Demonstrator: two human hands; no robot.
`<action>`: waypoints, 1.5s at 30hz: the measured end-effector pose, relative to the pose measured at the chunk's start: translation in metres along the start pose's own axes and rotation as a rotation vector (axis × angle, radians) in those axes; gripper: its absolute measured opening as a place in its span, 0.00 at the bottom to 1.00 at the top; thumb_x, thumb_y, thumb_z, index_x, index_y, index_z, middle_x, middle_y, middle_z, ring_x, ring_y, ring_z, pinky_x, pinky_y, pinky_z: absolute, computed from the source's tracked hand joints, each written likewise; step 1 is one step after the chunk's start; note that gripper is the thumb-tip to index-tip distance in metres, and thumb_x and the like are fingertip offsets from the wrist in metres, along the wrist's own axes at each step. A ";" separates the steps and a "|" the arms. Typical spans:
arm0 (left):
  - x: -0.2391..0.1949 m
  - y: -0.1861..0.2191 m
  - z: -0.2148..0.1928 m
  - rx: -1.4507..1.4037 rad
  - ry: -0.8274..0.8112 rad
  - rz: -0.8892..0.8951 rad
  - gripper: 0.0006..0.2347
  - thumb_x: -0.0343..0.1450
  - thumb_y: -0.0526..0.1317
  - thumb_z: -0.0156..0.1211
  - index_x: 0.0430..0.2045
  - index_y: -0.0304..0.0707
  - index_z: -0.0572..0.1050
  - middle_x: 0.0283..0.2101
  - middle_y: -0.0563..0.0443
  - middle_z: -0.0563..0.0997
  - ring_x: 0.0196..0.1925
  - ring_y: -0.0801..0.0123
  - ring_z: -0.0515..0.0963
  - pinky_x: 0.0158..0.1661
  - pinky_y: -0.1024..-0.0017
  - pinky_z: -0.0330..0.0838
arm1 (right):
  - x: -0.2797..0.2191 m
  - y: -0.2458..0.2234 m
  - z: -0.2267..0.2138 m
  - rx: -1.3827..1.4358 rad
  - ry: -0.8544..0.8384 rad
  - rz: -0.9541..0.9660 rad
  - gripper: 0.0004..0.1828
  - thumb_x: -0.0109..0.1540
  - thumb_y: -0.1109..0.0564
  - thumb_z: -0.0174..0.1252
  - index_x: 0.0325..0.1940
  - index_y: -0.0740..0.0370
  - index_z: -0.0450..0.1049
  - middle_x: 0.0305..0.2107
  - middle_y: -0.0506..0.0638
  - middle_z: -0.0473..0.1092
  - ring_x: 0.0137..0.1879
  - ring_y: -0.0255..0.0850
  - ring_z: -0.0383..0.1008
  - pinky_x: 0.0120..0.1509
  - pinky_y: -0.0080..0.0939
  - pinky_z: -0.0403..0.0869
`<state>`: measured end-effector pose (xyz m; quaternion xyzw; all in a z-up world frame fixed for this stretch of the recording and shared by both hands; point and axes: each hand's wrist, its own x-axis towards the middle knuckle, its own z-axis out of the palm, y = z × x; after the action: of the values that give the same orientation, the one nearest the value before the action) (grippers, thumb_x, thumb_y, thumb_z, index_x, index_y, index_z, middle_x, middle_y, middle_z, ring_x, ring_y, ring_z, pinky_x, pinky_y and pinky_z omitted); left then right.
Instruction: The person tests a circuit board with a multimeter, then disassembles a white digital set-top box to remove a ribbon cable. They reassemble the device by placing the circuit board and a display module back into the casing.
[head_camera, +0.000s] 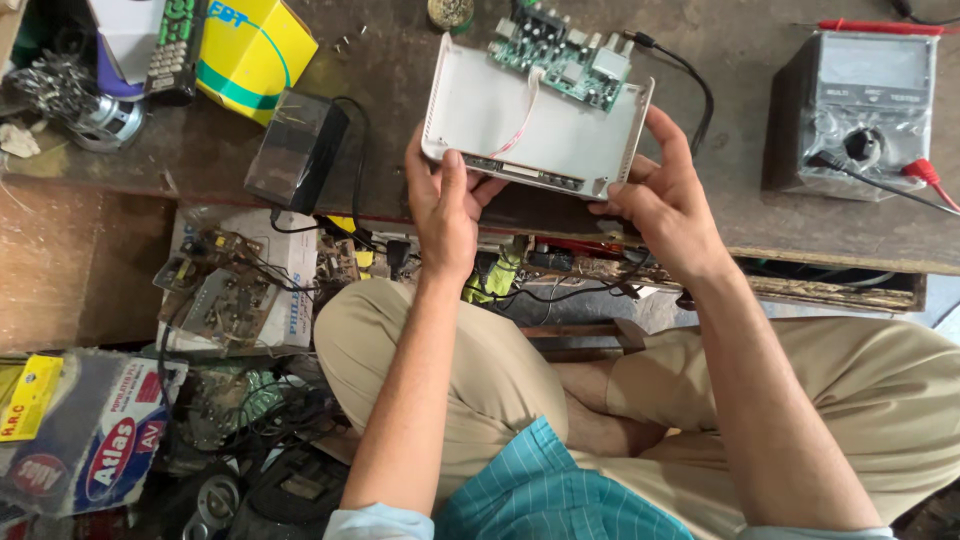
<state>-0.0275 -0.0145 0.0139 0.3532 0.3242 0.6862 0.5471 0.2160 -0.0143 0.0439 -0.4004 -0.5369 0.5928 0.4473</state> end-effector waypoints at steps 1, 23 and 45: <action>0.002 0.000 -0.004 -0.022 -0.021 -0.027 0.24 0.81 0.46 0.51 0.70 0.41 0.51 0.64 0.37 0.70 0.60 0.54 0.80 0.56 0.53 0.81 | 0.000 -0.001 0.001 -0.033 -0.014 -0.013 0.42 0.67 0.68 0.48 0.82 0.62 0.38 0.58 0.64 0.71 0.60 0.44 0.74 0.62 0.44 0.77; 0.014 -0.002 -0.014 0.038 -0.058 -0.125 0.26 0.82 0.37 0.49 0.76 0.50 0.49 0.64 0.43 0.73 0.60 0.61 0.79 0.53 0.55 0.86 | 0.054 -0.047 0.060 -0.923 -0.123 -0.182 0.09 0.64 0.62 0.63 0.48 0.65 0.82 0.36 0.59 0.78 0.39 0.48 0.81 0.44 0.46 0.76; 0.011 -0.003 -0.020 -0.017 -0.098 -0.063 0.27 0.83 0.34 0.50 0.77 0.53 0.48 0.65 0.44 0.73 0.63 0.63 0.78 0.57 0.58 0.84 | 0.052 -0.020 0.074 -0.873 -0.016 -0.387 0.05 0.65 0.66 0.63 0.45 0.68 0.79 0.35 0.58 0.76 0.40 0.49 0.78 0.43 0.46 0.75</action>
<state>-0.0443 -0.0046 0.0024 0.3713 0.3024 0.6532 0.5865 0.1332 0.0155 0.0720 -0.4391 -0.8037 0.2209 0.3354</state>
